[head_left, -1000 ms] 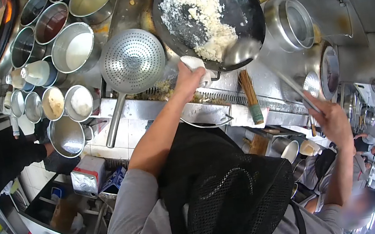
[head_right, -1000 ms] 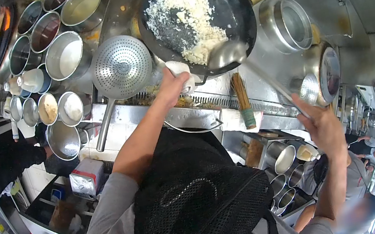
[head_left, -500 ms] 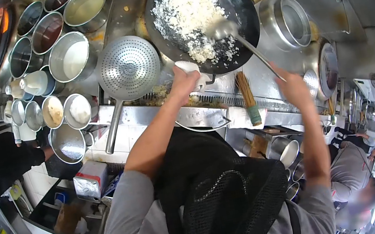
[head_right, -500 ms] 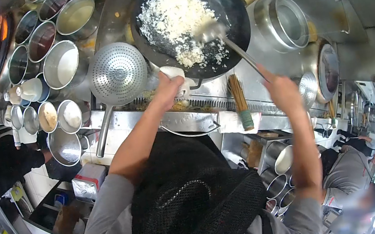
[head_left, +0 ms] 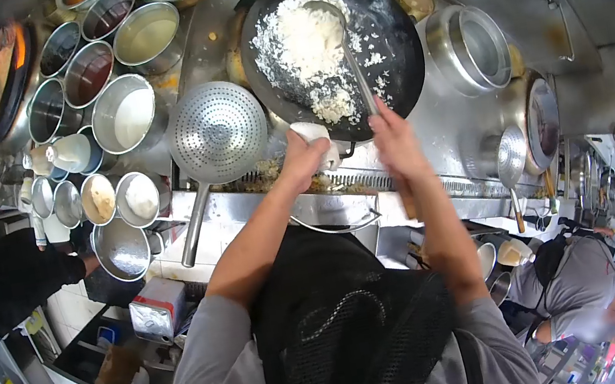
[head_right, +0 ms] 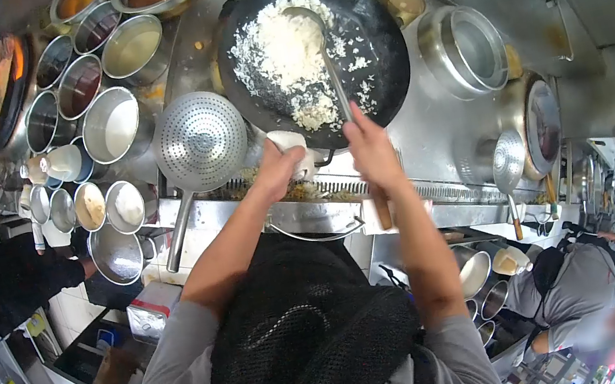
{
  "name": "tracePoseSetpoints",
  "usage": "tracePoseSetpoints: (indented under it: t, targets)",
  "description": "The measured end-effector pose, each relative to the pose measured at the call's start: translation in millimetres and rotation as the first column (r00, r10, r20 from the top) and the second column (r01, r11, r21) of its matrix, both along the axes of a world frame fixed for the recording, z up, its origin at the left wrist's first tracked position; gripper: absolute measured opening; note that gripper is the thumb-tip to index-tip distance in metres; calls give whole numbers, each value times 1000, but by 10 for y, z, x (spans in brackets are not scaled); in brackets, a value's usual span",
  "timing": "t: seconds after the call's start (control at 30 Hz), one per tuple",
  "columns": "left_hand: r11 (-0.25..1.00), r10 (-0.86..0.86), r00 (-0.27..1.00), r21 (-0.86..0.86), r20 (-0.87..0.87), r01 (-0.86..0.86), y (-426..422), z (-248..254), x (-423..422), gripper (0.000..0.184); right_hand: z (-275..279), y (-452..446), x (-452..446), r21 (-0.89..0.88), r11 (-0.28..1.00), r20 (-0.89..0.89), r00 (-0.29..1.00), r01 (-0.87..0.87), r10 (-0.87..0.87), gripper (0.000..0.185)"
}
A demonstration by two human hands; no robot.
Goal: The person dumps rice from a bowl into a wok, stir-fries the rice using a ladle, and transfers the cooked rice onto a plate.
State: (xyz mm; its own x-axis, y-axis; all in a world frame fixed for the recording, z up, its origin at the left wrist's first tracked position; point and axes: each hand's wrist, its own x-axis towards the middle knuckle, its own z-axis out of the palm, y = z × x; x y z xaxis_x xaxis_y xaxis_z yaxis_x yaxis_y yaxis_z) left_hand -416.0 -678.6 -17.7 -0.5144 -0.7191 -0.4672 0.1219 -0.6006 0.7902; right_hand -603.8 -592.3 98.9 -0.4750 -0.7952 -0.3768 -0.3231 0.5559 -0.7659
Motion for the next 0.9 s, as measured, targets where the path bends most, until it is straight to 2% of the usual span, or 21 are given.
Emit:
tracePoseSetpoints:
  t: [0.07, 0.13, 0.17, 0.2, 0.23, 0.3, 0.33, 0.37, 0.43, 0.5, 0.53, 0.57, 0.67, 0.7, 0.73, 0.77, 0.83, 0.87, 0.9]
  targets:
    - [1000, 7, 1000, 25, -16, -7, -4, -3, 20, 67, 308, 86, -138, 14, 999, 289, 956, 48, -50, 59]
    - [998, 35, 998, 53, -56, -32, 22, -36, 31, 63, 412, 80, -137, 29, 993, -74, 991, 111, -109, 58]
    - [998, 36, 998, 57, -52, -33, 26, -58, 44, 63, 229, -28, -171, 34, 993, -71, 992, 111, -108, 58]
    - [999, 20, 998, 36, -65, -18, 20, -78, 49, 62, -123, -228, -230, -77, 992, -307, 944, 104, -122, 57]
    - [1000, 1, 997, 12, -79, 0, 28, -83, 50, 62, -421, -312, -237, -183, 981, -524, 837, 71, -159, 56]
    - [1000, 4, 996, 31, -89, -1, -3, 40, 48, 61, -745, -338, -127, -258, 956, -552, 834, -143, -24, 56]
    - [999, 5, 997, 35, -79, -2, 4, 55, 60, 60, -454, -280, 23, -68, 991, -410, 909, -112, 75, 55]
    - [999, 6, 998, 42, -69, -3, 26, 59, 87, 61, -139, -189, 77, -65, 992, -407, 910, -107, 72, 55]
    - [999, 15, 996, 46, -89, -11, 49, 63, 109, 60, 369, 2, 68, 186, 973, -122, 979, -139, 164, 55]
    - [998, 35, 994, 65, -103, -28, 79, 45, 165, 60, 534, 315, 129, -17, 982, -275, 945, -190, 178, 54]
    - [998, 37, 992, 61, -119, -30, 77, 54, 191, 60, 505, 450, 243, -3, 980, -267, 945, -198, 190, 54]
    - [998, 36, 990, 59, -133, -28, 94, 137, 235, 59, 440, 590, 397, -42, 983, -414, 899, -176, 144, 56]
    - [998, 50, 997, 52, -67, -46, 138, 233, 229, 62, -105, 747, 604, 92, 963, -601, 757, -253, 256, 64]
    - [997, 76, 996, 32, -39, -74, 119, 230, 208, 63, -240, 726, 597, 198, 935, -550, 757, -293, 354, 65]
    - [998, 50, 998, -26, -32, -50, 107, 6, 191, 68, -220, 699, 550, 54, 942, -511, 802, -331, 311, 60]
    - [998, 54, 998, -29, -32, -55, 46, -10, 160, 68, -28, 652, 380, 122, 960, -360, 890, -251, 279, 55]
    - [995, 67, 997, -73, -27, -69, 103, -49, 185, 71, 486, 710, 364, -56, 977, -278, 943, -207, 184, 54]
    - [996, 75, 997, -50, -33, -77, 105, -61, 165, 71, 733, 777, 511, 54, 988, -331, 931, -142, 152, 56]
    - [995, 79, 996, -50, -38, -81, 102, -65, 147, 71, 646, 898, 574, 55, 988, -335, 929, -146, 156, 56]
